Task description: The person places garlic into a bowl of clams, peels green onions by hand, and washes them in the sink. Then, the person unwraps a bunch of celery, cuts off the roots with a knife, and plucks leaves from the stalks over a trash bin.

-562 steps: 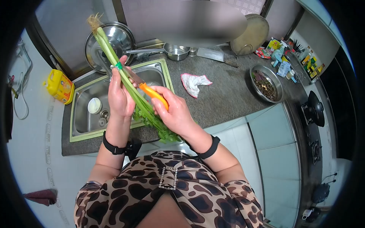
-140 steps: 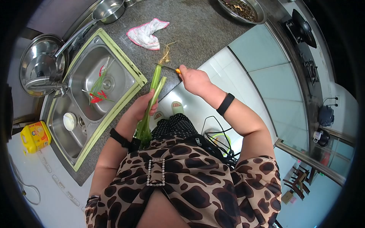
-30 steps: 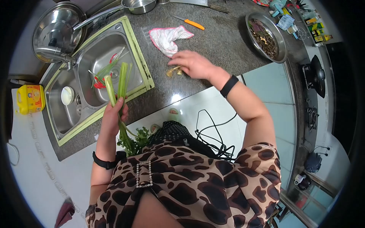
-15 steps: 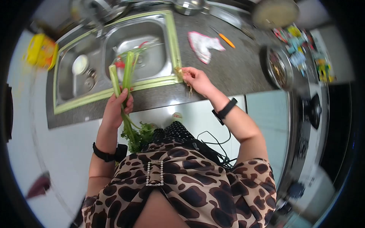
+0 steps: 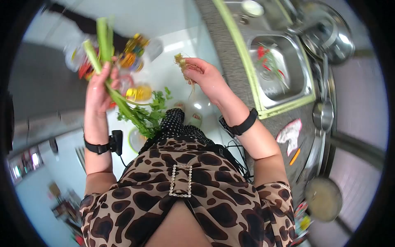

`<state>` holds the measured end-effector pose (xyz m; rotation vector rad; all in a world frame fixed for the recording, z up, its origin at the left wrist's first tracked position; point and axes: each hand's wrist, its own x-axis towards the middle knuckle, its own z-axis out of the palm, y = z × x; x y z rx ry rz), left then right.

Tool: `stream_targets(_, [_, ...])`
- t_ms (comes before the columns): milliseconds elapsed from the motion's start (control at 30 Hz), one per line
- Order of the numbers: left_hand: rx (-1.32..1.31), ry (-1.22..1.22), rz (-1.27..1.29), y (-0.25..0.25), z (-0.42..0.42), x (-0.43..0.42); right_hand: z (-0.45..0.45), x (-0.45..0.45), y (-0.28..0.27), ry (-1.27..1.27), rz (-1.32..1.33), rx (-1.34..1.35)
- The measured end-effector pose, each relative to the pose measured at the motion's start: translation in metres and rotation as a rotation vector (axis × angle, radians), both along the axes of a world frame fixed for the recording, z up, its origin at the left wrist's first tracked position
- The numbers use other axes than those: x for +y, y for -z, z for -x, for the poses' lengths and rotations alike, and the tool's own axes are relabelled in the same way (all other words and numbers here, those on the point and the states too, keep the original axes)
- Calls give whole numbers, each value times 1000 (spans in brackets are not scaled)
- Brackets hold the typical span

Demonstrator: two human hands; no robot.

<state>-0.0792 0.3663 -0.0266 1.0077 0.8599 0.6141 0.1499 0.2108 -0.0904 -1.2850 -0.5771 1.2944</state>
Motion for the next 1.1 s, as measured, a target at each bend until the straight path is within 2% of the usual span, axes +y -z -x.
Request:
stream_targets(100, [-55,-265,-142,-13,111,-24,60,26,16,-240,61,-23])
stream_targets(267, [-18,-725,-254,-21,261,-100,179,43,81,-565,125,-126])
stream_targets(300, [-5,-780,-248,-22,280,-117,203,43,91,-621,130,-125])
stream_targets(367, [104,-1009,-300,-19,308,-147,250,41,110,-760,52,-349])
stream_targets(467, [153,-1120,-303,-12,358,-190,322,37,139,-852,-5,-441])
stream_targets(533, [165,-1162,-290,-4,391,-213,367,34,152,-903,-24,-494])
stream_targets(567, [159,-1163,-271,17,395,-194,372,52,176,-913,1,-509])
stream_targets(733, [98,-1166,-195,51,438,-209,429,51,243,-985,12,-647])
stream_targets(800, [59,-1118,-183,51,452,-217,438,43,254,-982,-169,-1079])
stream_targets(867, [8,-1080,-194,54,462,-219,441,40,261,-965,-153,-1069])
stream_targets(967, [-146,-1026,-201,56,477,-212,451,45,247,-962,-108,-1038])
stream_targets(1033, [-333,-974,-200,60,481,-203,454,52,206,-1069,32,-924])
stream_targets(1100, [-380,-881,-236,60,481,-193,453,61,160,-1051,-47,-940])
